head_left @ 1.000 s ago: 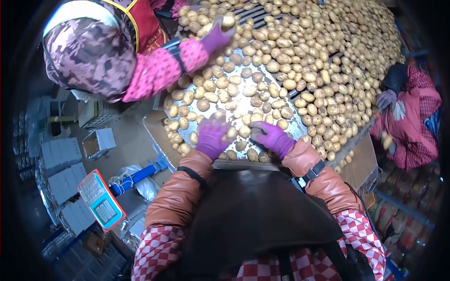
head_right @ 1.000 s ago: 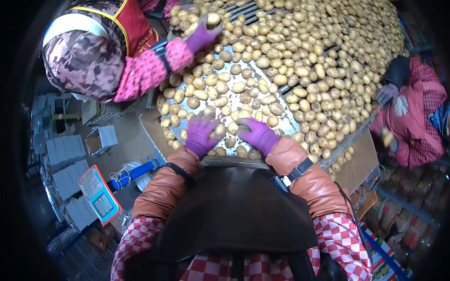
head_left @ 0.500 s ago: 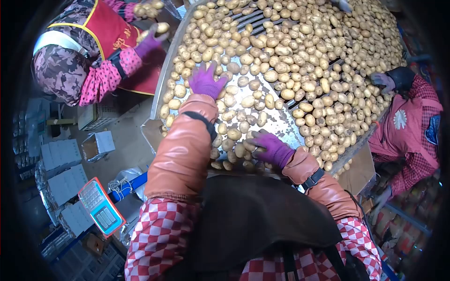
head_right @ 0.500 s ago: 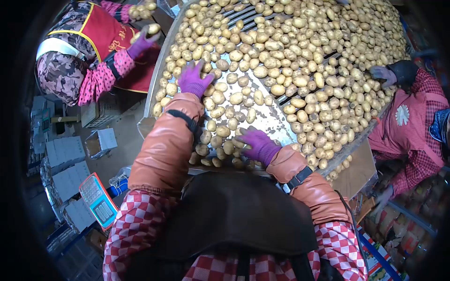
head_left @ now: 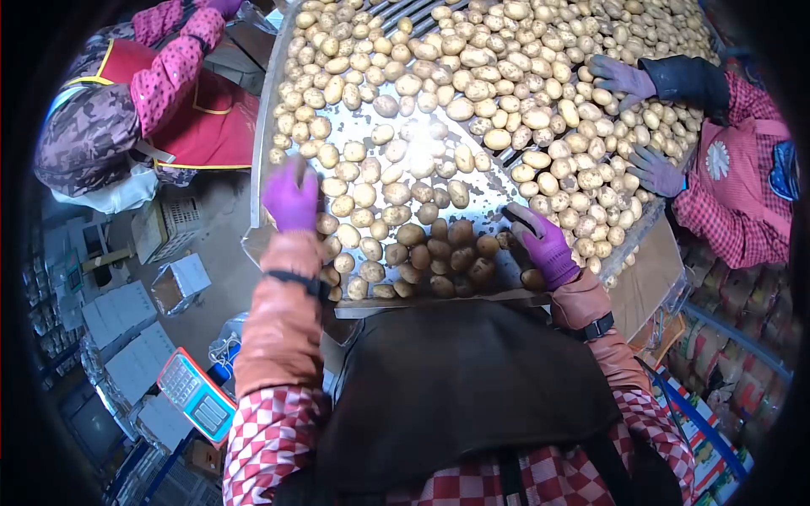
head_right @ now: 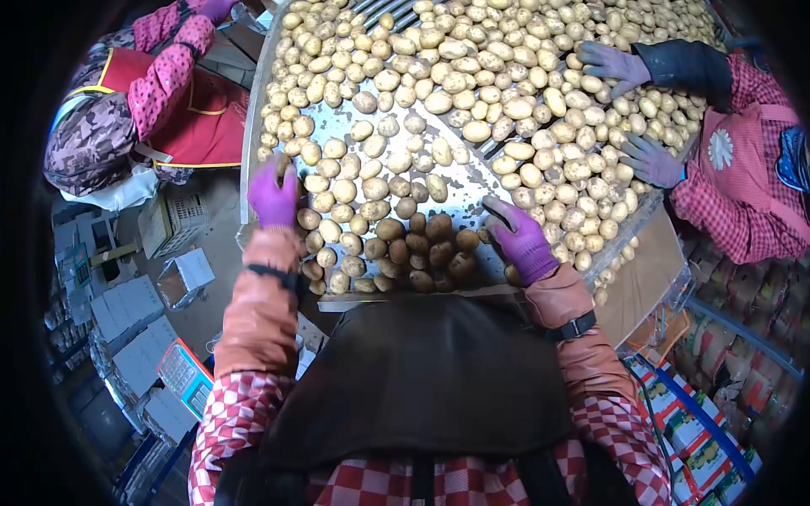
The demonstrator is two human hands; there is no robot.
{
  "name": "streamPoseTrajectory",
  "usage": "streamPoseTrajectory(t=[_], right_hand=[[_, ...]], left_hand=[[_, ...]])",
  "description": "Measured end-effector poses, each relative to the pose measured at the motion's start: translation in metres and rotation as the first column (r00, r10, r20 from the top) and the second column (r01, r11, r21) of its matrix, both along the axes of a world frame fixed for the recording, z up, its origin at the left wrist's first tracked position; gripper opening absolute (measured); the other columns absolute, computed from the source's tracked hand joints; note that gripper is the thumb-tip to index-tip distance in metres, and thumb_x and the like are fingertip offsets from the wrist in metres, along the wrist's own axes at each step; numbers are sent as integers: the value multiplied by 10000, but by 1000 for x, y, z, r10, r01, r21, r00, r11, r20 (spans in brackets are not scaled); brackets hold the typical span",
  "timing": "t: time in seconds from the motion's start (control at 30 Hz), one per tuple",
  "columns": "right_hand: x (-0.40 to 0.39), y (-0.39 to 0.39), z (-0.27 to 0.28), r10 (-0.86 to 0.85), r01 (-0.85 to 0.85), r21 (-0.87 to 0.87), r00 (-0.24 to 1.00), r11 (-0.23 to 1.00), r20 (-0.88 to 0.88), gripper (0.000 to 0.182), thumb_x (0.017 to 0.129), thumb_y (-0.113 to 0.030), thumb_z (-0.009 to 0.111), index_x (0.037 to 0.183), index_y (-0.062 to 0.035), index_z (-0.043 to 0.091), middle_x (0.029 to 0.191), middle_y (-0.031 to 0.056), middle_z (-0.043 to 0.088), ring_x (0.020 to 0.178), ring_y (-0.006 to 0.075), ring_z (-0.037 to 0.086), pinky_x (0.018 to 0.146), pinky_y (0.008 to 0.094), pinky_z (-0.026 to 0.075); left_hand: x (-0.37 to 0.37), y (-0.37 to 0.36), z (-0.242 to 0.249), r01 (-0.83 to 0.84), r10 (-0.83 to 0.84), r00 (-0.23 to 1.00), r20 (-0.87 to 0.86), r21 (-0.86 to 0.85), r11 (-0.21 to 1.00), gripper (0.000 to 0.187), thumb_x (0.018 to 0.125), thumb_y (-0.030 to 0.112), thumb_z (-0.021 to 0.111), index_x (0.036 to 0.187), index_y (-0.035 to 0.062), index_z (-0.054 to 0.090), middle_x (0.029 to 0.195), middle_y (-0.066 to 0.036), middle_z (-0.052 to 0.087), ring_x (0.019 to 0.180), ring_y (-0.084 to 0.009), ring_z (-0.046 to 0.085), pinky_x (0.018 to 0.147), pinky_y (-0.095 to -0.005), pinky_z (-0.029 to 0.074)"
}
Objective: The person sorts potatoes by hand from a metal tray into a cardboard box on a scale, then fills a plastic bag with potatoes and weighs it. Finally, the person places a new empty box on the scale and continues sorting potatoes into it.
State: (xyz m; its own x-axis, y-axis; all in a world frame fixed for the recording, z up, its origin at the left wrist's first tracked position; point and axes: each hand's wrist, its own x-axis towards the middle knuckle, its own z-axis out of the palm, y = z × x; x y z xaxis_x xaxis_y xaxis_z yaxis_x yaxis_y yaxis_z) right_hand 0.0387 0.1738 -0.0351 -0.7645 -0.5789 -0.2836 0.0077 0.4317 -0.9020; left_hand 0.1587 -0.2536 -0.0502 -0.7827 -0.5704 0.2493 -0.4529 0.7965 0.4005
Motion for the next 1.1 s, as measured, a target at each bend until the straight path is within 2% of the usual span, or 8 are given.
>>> streamPoseTrajectory(t=[0.2,0.37,0.5,0.57,0.67,0.8,1.0,1.1], right_hand=[[10,-4,3,-27,27,-23,1000,999,-3,422,907,-132,626,1319,-42,592,1231,168,637,1173,240,590,1020,336,450],[24,16,11,-104,122,-91,978,988,180,396,911,-139,622,1292,-34,610,1240,163,645,1144,261,619,992,344,478],[26,52,-25,652,-406,543,643,735,-401,351,885,-280,631,1172,-79,640,1090,184,662,996,347,650,860,399,521],[47,26,-22,530,-417,536,845,734,-67,369,888,-275,641,1201,-81,628,1086,193,671,981,337,665,857,400,526],[56,-37,0,448,-471,522,876,711,179,398,887,-313,646,1214,-89,622,1080,201,676,983,335,670,854,409,528],[46,-61,-22,557,-551,280,828,786,66,448,876,-400,619,1237,-134,630,1088,219,667,1020,370,648,902,434,509],[-47,-120,-11,69,-3,303,976,953,-208,542,863,-449,642,1306,-139,592,1223,204,638,1138,330,615,954,392,489],[-44,-142,-29,436,116,613,602,781,-669,697,809,-420,694,1376,-67,497,1371,225,500,1259,426,458,1030,498,392]], left_hand=[[-14,60,-31,177,-79,848,525,-140,974,667,796,568,658,1389,291,532,1486,-183,401,1336,-466,380,1109,-536,295],[89,89,-37,348,-347,919,190,27,937,513,847,346,641,1330,185,578,1330,-128,563,1274,-398,443,1071,-542,297],[107,93,-26,220,-222,973,67,38,975,388,796,248,655,1161,116,658,1108,-147,653,1104,-370,555,961,-525,379],[83,119,-1,263,-260,964,-50,70,962,318,730,185,668,1032,87,681,946,-178,665,974,-374,580,851,-504,434],[68,163,-10,669,-674,738,8,117,734,522,705,282,714,1194,127,614,1242,-156,560,1156,-388,516,976,-517,399],[81,123,-36,518,-532,829,171,120,847,596,700,360,751,1251,187,605,1367,-132,502,1281,-387,437,1048,-542,335],[133,111,-41,76,-78,990,120,23,997,621,690,347,769,1263,188,591,1377,-145,494,1264,-407,443,1046,-534,333],[103,147,-15,375,-400,892,212,150,915,610,705,337,754,1250,135,571,1369,-151,494,1275,-405,434,1059,-537,327]])
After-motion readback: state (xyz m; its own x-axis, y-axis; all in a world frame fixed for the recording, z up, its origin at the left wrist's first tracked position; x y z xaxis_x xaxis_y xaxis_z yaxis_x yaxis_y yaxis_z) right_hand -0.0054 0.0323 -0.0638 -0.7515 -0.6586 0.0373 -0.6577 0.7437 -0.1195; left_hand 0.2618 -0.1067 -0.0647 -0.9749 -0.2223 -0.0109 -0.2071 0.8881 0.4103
